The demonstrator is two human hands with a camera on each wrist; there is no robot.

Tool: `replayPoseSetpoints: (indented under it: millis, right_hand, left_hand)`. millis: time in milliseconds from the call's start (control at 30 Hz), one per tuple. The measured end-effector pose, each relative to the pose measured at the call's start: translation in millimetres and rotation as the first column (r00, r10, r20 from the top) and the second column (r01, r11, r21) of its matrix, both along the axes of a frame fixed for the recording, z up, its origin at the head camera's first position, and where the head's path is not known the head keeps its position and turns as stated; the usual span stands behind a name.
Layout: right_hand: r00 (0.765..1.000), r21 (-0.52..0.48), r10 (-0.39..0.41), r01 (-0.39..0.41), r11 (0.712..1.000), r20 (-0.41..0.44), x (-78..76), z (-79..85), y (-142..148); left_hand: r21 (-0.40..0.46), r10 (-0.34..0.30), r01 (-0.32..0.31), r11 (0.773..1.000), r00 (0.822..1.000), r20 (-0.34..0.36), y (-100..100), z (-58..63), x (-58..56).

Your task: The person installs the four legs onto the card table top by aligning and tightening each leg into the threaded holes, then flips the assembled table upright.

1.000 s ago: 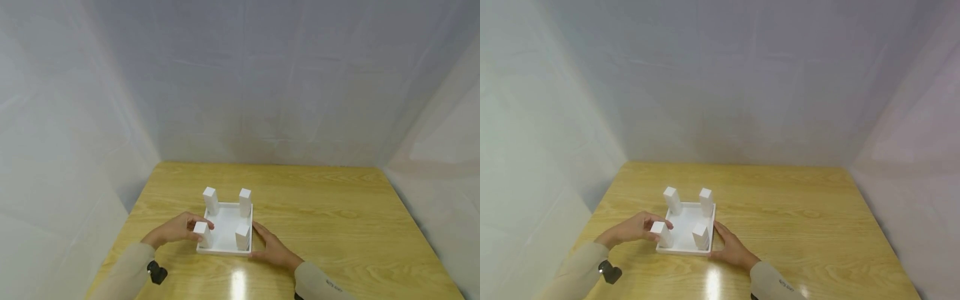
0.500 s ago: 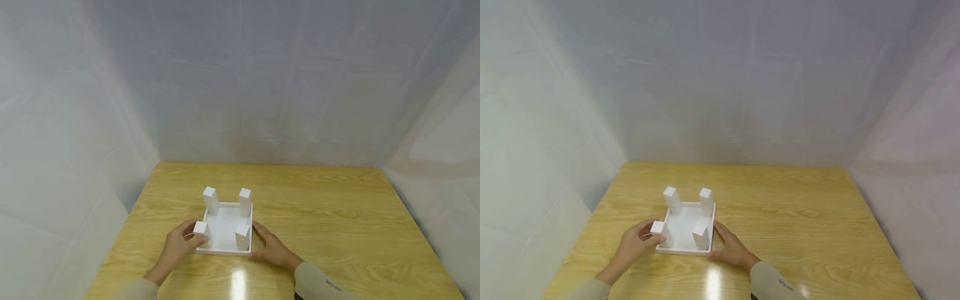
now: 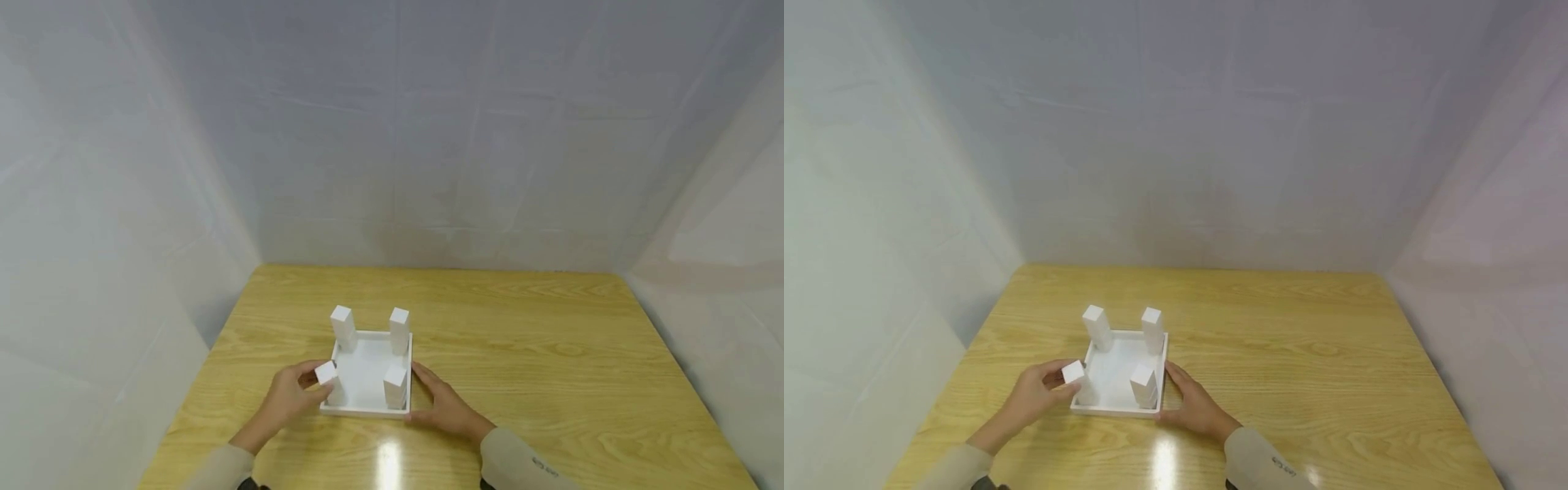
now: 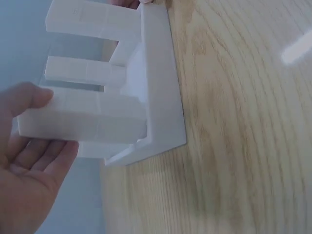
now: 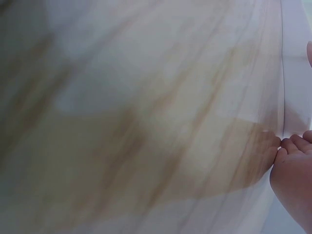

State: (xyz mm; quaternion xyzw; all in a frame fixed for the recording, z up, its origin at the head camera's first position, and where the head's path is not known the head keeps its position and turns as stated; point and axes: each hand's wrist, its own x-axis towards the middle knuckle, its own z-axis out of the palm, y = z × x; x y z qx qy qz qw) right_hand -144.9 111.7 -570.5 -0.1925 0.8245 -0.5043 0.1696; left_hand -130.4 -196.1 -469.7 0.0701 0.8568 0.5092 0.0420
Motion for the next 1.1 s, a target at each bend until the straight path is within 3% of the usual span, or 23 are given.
replayPoseSetpoints:
  millis: [133,333,467,633,800,933,1000,1100]
  right_hand:
    - [1.0,0.005,0.0,0.0,1.0,-0.004,-0.1,0.7,0.0]
    - [1.0,0.013,0.001,0.0,1.0,-0.017,-0.1,2.4,-0.3]
    - [1.0,0.012,0.0,0.0,1.0,-0.018,-0.4,2.3,-0.5]
    - [1.0,0.013,0.003,-0.003,1.0,-0.014,-0.3,1.2,-0.8]
    - [1.0,0.009,0.003,-0.003,1.0,-0.014,0.1,1.0,-0.6]
    - [1.0,0.01,0.002,-0.002,1.0,-0.015,0.3,1.4,-0.7]
    - [1.0,0.015,0.003,-0.002,1.0,-0.022,0.5,1.6,-0.6]
    - [1.0,0.018,0.003,-0.002,1.0,-0.031,0.5,2.0,-0.4]
  left_hand:
    - [0.016,-0.162,0.161,0.987,0.982,0.094,-14.6,1.4,-13.2]
    - [0.08,-0.363,0.355,0.932,0.917,0.164,-26.9,4.8,-29.4]
    - [0.152,-0.454,0.431,0.89,0.869,0.195,-29.5,7.1,-36.0]
    - [0.223,-0.512,0.469,0.855,0.832,0.214,-31.3,8.9,-40.8]
    - [0.244,-0.522,0.471,0.848,0.822,0.226,-31.9,9.8,-41.5]
    - [0.24,-0.51,0.459,0.855,0.828,0.233,-31.5,8.6,-41.2]
    - [0.228,-0.489,0.442,0.868,0.841,0.23,-30.9,6.4,-39.9]
    - [0.19,-0.419,0.383,0.904,0.881,0.219,-29.5,1.2,-34.3]
